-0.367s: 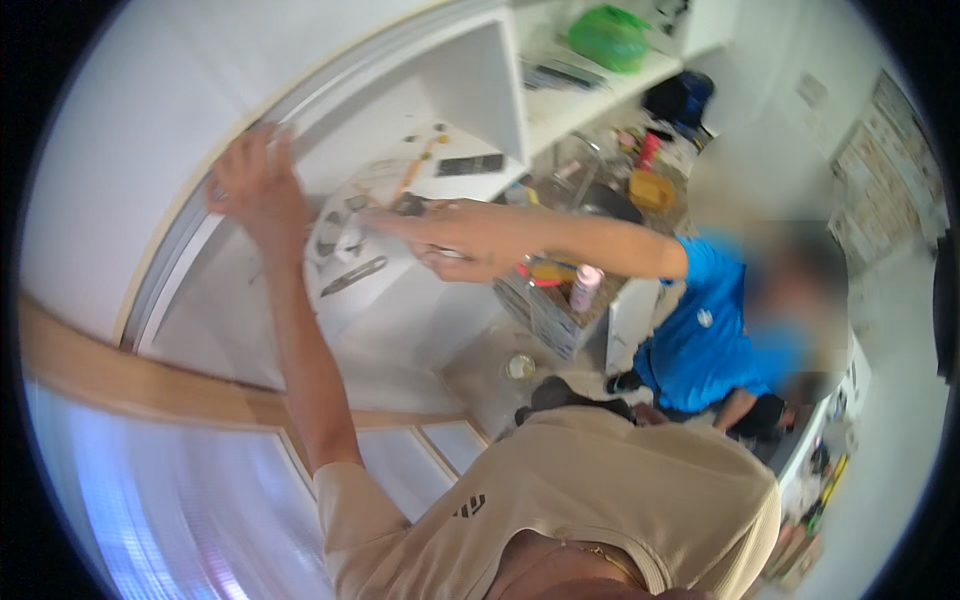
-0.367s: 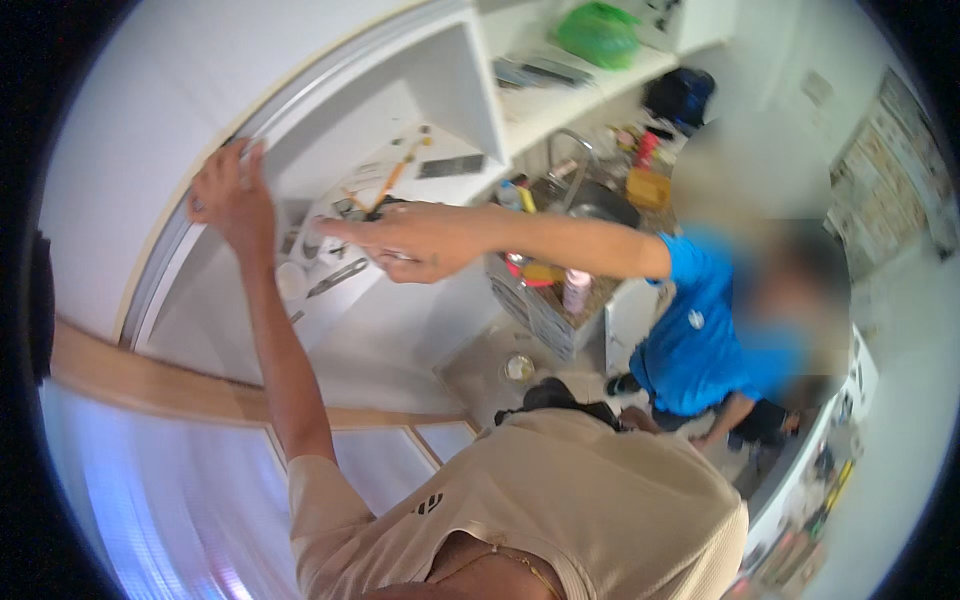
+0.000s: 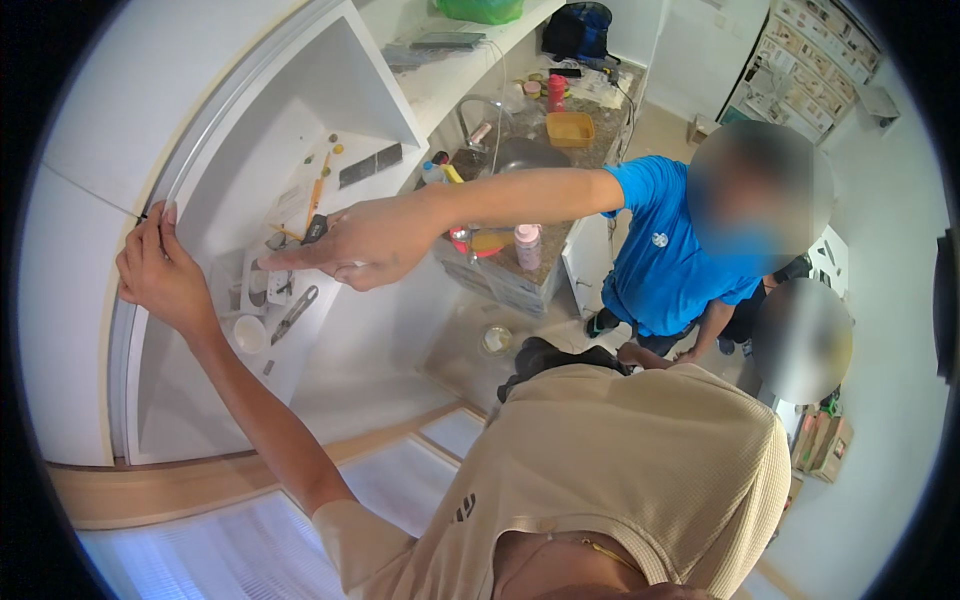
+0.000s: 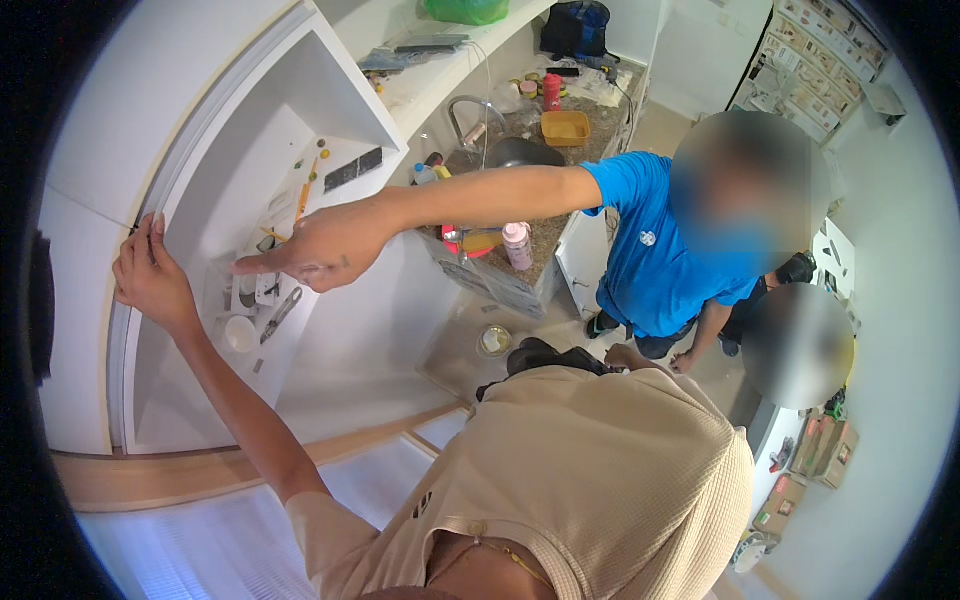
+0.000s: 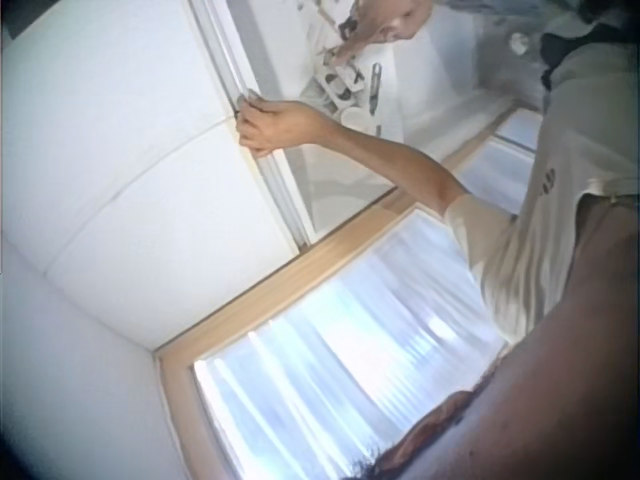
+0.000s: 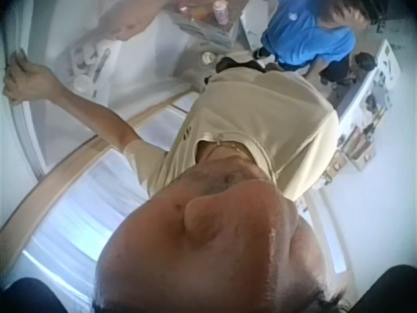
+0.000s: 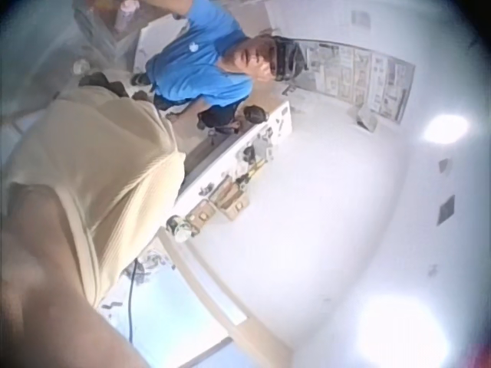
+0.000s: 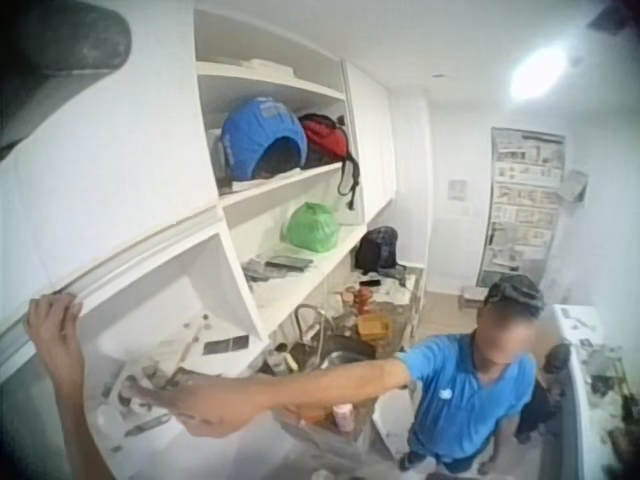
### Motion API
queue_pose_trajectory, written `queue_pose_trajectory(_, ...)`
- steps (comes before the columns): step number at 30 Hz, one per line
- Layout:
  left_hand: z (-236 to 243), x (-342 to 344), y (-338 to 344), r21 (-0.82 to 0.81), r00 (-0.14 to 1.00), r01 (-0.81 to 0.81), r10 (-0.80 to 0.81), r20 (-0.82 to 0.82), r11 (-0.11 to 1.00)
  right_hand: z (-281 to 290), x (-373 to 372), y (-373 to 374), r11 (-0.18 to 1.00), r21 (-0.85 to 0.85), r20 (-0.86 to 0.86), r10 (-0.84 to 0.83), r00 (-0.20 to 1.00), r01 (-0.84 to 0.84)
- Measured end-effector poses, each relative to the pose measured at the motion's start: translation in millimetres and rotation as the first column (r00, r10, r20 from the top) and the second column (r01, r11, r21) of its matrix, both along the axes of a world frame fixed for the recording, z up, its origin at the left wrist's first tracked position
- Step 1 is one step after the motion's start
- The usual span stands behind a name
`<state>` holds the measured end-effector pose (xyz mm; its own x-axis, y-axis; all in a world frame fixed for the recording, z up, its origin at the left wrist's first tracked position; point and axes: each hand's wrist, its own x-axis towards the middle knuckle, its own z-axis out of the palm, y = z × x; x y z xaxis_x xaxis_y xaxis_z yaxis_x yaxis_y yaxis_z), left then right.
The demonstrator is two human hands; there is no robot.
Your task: The person installs a white cabinet door by aligning it with the frame and securing it with screws. They use a screwdriver to tighten the screws and repeatedly test the door's movement to ensure proper alignment.
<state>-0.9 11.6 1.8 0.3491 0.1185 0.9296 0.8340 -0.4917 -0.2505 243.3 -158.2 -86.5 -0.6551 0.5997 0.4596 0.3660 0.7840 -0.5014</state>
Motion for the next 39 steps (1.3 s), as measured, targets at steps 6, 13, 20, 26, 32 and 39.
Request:
queue_pose_trajectory(6, -1.6, -8.4, 3.6, -0.013, 1.000, 0.010, -0.010, -0.003, 1.000, -10.1, -1.6, 2.0, 0.998, 0.057, 0.009, 0.003, 1.000, -0.003)
queue_pose_trajectory(13, -1.1, -8.7, 3.1, -0.045, 0.999, 0.051, -0.051, -0.004, 0.998, -19.5, 3.2, 5.3, 0.989, 0.149, 0.006, 0.008, 1.000, -0.009)
queue_pose_trajectory(20, 1.7, -6.0, 1.1, -0.086, 0.990, 0.141, -0.140, 0.021, 0.986, -45.1, 29.8, 5.1, 0.979, 0.106, -0.024, 0.177, 0.984, -0.173)
queue_pose_trajectory(26, 5.2, -2.0, 1.2, -0.107, 0.987, 0.163, -0.161, 0.027, 0.981, -76.9, 87.6, -2.2, 0.807, 0.126, 0.230, 0.542, 0.808, -0.577)
queue_pose_trajectory(32, 1.9, -14.3, -7.6, 0.035, 0.942, 0.334, -0.332, -0.043, 0.942, -158.9, 162.1, -55.8, 0.714, 0.125, 0.457, 0.575, 0.679, -0.689)
queue_pose_trajectory(39, -10.4, 3.5, -60.1, 0.015, 0.948, 0.311, -0.311, 0.068, 0.950, -313.0, 164.1, -153.0, 0.784, -0.538, 0.493, 0.591, 0.639, -0.310)
